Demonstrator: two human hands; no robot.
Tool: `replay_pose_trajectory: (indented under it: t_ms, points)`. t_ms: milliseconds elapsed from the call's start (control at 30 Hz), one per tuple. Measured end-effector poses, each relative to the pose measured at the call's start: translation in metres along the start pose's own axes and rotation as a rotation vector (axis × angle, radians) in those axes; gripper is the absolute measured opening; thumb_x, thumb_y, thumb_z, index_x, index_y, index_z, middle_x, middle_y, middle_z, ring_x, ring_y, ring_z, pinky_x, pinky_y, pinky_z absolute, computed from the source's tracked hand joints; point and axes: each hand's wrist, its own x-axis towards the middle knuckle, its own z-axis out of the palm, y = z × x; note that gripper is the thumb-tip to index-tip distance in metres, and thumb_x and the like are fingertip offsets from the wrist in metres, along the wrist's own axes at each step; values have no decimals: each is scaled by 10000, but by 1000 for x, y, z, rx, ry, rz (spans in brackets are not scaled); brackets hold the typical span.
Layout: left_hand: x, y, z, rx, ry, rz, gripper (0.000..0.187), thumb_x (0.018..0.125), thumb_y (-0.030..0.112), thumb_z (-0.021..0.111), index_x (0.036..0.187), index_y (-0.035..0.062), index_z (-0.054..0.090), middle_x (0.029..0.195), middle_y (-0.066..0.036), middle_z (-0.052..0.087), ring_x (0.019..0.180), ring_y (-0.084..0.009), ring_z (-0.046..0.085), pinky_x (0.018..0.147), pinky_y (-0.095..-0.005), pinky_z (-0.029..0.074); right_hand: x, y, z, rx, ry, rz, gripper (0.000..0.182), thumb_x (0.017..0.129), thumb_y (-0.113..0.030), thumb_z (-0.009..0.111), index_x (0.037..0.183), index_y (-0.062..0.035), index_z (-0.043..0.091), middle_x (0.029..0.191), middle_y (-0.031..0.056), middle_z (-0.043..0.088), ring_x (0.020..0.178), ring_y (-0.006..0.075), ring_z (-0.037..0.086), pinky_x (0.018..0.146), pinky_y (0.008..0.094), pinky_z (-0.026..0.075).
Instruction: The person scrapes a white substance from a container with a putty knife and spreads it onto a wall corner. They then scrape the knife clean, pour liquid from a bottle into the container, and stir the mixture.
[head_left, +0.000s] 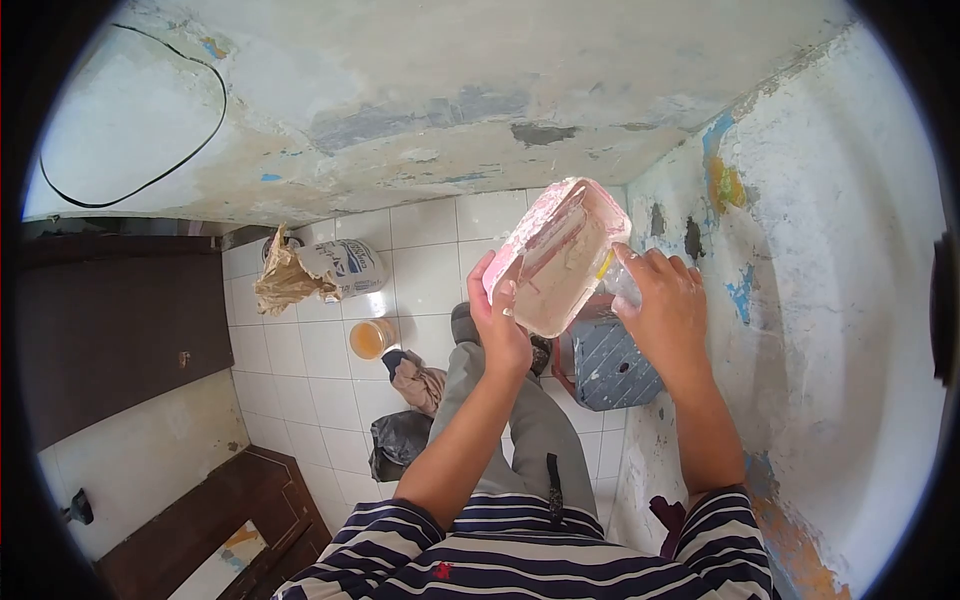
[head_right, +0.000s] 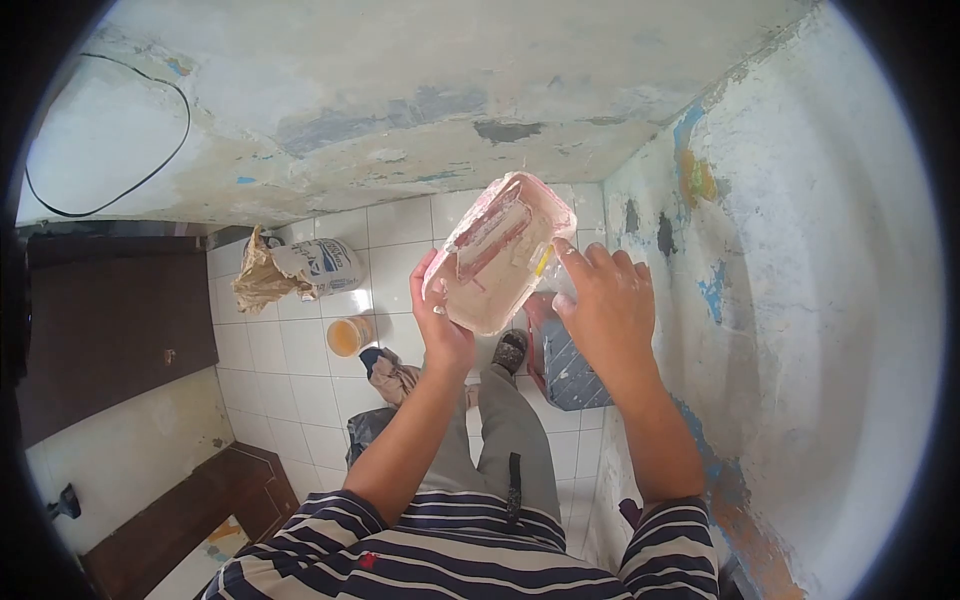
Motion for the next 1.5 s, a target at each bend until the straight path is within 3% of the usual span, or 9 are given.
replay_pose_trajectory:
  t_ms: [100,200,500,567,633,833,1000,1100,1500]
  points:
    - [0,-2,-3,36,-10,7,739,902,431,669,1431,33,341,1360,-160,480,1290,-283,500,1087,-425,426,2,-4,-5,52,-108,64,664,706,-144,808,1342,-170,618,1067,85,650,1014,298,621,930,470,481]
    - [0,-2,-4,40,-21,15,748,902,440,670,1431,28,339,1361,-162,480,1294,-288,497,1083,-428,428,-1,0,4,-7,-7,-3,667,686,-189,824,1324,-188,630,993,50,651,921,260,634,830,435,490]
    - [2,-6,-8,53,-40,35,740,933,473,644,1431,25,330,1362,-166,475,1295,-276,496,1090,-427,425,3,-6,1,33,-92,48,660,700,-124,801,1335,-165,624,1041,83,652,999,292,621,911,461,484]
    - [2,-7,-7,-67,-22,19,627,960,332,603,1430,-3,359,1366,-177,506,1284,-265,504,1099,-401,397,2,-4,1,62,-81,46,654,700,-117,797,1330,-160,626,1046,83,654,996,297,623,910,464,483]
    - [3,-11,-8,-102,-16,-13,622,972,361,582,1432,4,363,1375,-170,504,1289,-269,503,1098,-409,403,0,0,4,90,-68,44,648,700,-110,793,1325,-155,628,1050,83,656,994,301,626,909,467,481]
    - [12,-32,-20,-231,-38,-112,597,999,435,495,1429,30,413,1420,-137,499,1305,-297,504,1091,-436,427,-36,25,54,387,307,-16,584,708,-108,819,1247,-59,599,1073,103,659,972,331,628,868,437,483]
    - [16,-37,-31,-339,-124,-181,568,978,427,505,1396,43,484,1397,-121,538,1286,-305,529,1078,-447,447,-108,49,175,907,341,645,578,735,-131,860,1224,-24,572,1209,211,636,1118,356,620,967,426,469]
    - [20,-43,-44,-369,-167,-281,579,965,451,515,1384,51,501,1374,-116,560,1268,-300,546,1071,-458,455,-135,52,220,795,299,890,585,729,-124,863,1230,-18,580,1202,189,645,1142,348,619,1000,417,461]
    - [37,-90,-97,-71,-158,-452,645,927,502,535,1383,48,501,1307,-127,585,1200,-313,580,1037,-464,480,-190,96,367,404,415,863,644,711,-178,890,1268,-48,595,1240,162,589,1182,375,558,1009,466,459]
